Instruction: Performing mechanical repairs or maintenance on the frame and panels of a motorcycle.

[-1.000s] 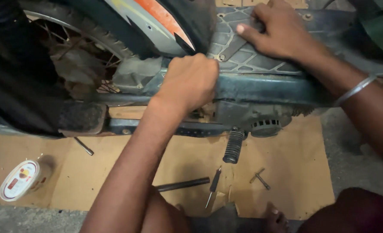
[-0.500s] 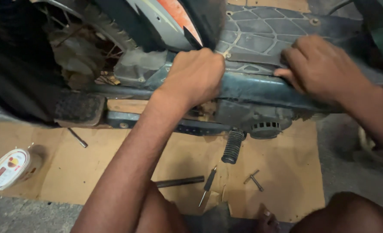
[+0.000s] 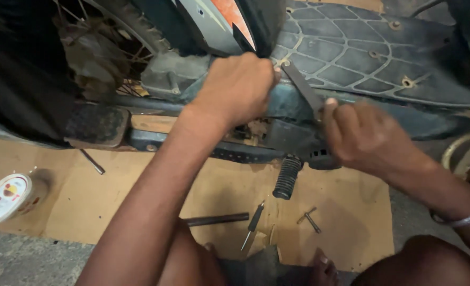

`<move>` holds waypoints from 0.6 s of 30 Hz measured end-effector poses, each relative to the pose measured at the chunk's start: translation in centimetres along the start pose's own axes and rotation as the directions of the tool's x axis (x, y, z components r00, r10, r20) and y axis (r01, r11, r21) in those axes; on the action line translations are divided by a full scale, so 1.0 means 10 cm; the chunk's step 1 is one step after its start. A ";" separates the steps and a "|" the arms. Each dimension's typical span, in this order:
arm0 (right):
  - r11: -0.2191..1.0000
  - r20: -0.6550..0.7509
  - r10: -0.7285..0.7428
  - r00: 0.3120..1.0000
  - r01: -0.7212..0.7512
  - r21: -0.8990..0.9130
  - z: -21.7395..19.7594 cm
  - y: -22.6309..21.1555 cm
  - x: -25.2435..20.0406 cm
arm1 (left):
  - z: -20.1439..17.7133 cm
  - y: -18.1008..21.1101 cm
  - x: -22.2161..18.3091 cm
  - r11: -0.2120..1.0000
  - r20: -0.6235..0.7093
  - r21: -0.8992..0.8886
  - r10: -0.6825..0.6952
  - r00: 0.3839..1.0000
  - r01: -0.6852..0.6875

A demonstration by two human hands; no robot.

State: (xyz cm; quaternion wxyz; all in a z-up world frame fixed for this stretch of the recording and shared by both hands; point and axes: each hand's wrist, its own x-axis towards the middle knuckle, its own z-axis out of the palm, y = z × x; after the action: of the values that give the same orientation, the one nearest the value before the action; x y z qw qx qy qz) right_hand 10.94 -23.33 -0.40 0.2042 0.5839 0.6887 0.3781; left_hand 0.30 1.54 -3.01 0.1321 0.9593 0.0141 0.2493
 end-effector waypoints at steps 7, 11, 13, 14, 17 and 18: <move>0.994 -0.288 -0.039 0.957 0.007 -0.113 -0.18 -0.30 0.57 | -0.38 0.00 0.04 0.956 -0.086 0.288 0.079 0.993 -0.051; 0.991 -0.113 0.013 0.994 -0.028 -0.129 -0.01 -0.67 1.00 | -0.53 0.06 0.00 0.954 -0.224 0.290 0.151 0.963 -0.082; 0.925 0.374 0.070 0.925 -0.201 0.323 0.09 -0.80 1.33 | -0.60 0.10 -0.05 0.928 -0.250 0.369 0.156 0.955 -0.055; 0.925 0.370 0.069 0.926 -0.198 0.323 0.27 -0.90 1.43 | -0.64 0.12 -0.06 0.927 -0.252 0.373 0.155 0.955 -0.052; 0.852 -0.161 0.460 0.873 -0.383 0.358 0.60 -1.13 1.61 | -0.70 0.18 -0.11 0.929 -0.363 0.371 0.167 0.917 -0.022; 0.853 -0.115 0.434 0.894 -0.366 0.373 0.58 -1.15 1.59 | -0.70 0.19 -0.11 0.927 -0.385 0.375 0.150 0.911 0.006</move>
State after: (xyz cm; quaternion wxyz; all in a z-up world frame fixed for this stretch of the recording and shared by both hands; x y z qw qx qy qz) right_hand 3.89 -6.77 -10.28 -0.0521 0.7012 0.6232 0.3424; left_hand -4.13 1.35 2.88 -0.0653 0.8937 0.0516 0.4408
